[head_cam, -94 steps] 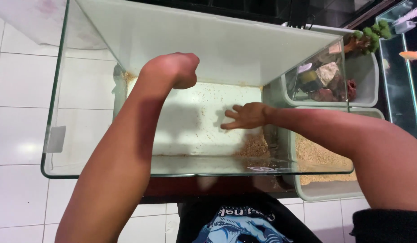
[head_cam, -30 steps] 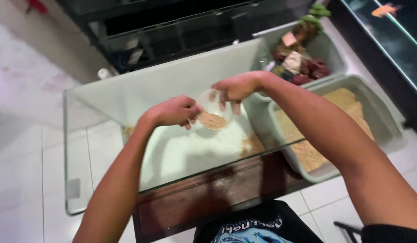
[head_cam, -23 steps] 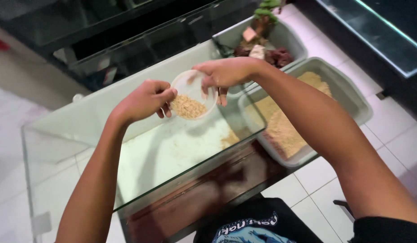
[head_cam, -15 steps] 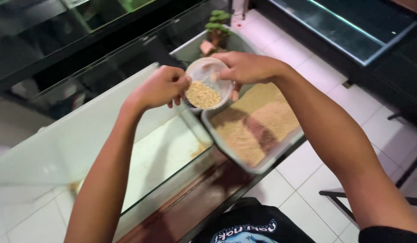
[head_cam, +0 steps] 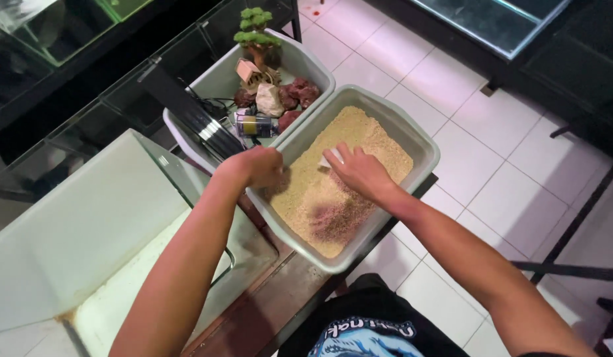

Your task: Removing the remaining sand from the bottom of an aquarium using a small cup and hands to transfer it into a plastic bin.

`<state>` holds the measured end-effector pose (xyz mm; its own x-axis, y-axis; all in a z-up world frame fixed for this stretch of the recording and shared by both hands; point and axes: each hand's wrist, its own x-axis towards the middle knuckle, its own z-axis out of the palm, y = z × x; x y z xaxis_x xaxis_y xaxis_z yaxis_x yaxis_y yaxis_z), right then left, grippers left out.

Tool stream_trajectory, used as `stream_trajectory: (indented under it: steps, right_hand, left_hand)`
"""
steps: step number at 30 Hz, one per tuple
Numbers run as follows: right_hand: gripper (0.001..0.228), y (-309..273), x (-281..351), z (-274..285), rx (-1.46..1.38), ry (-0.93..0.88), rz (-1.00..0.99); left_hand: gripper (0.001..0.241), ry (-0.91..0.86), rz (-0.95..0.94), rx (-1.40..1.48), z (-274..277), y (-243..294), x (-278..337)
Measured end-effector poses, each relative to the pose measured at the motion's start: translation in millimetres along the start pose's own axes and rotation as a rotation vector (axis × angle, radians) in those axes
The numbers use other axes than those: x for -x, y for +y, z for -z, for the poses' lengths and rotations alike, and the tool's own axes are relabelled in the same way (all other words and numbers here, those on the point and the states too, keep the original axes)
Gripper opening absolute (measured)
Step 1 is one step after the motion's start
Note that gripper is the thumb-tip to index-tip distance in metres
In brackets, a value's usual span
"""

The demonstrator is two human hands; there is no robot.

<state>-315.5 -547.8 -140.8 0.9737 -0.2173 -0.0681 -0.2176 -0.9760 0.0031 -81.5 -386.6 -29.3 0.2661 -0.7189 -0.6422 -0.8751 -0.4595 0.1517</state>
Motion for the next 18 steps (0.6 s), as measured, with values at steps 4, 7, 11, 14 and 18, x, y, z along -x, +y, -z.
stream_trajectory:
  steps: [4,7,11,14,18]
  right_hand:
    - [0.053,-12.7,21.3,74.9,-0.377,-0.178,-0.164]
    - [0.048,0.2,15.5,75.2,-0.395,-0.212,-0.272]
    - [0.066,16.3,7.9,45.2,-0.266,-0.175,-0.295]
    - [0.072,28.8,-13.3,66.3,-0.607,0.055,-0.151]
    - [0.070,-18.7,-25.6,163.8,-0.759,0.209,0.040]
  left_hand:
    - [0.044,-0.006,-0.025,0.039,-6.1,-12.3,-9.6]
    - [0.044,0.066,-0.054,0.073,-1.8,-12.1,-20.0]
    - [0.042,0.174,-0.206,0.084,13.1,3.5,3.1]
    - [0.049,0.381,-0.312,0.245,29.2,-5.1,6.5]
    - [0.062,0.360,-0.363,0.472,63.9,1.0,101.6]
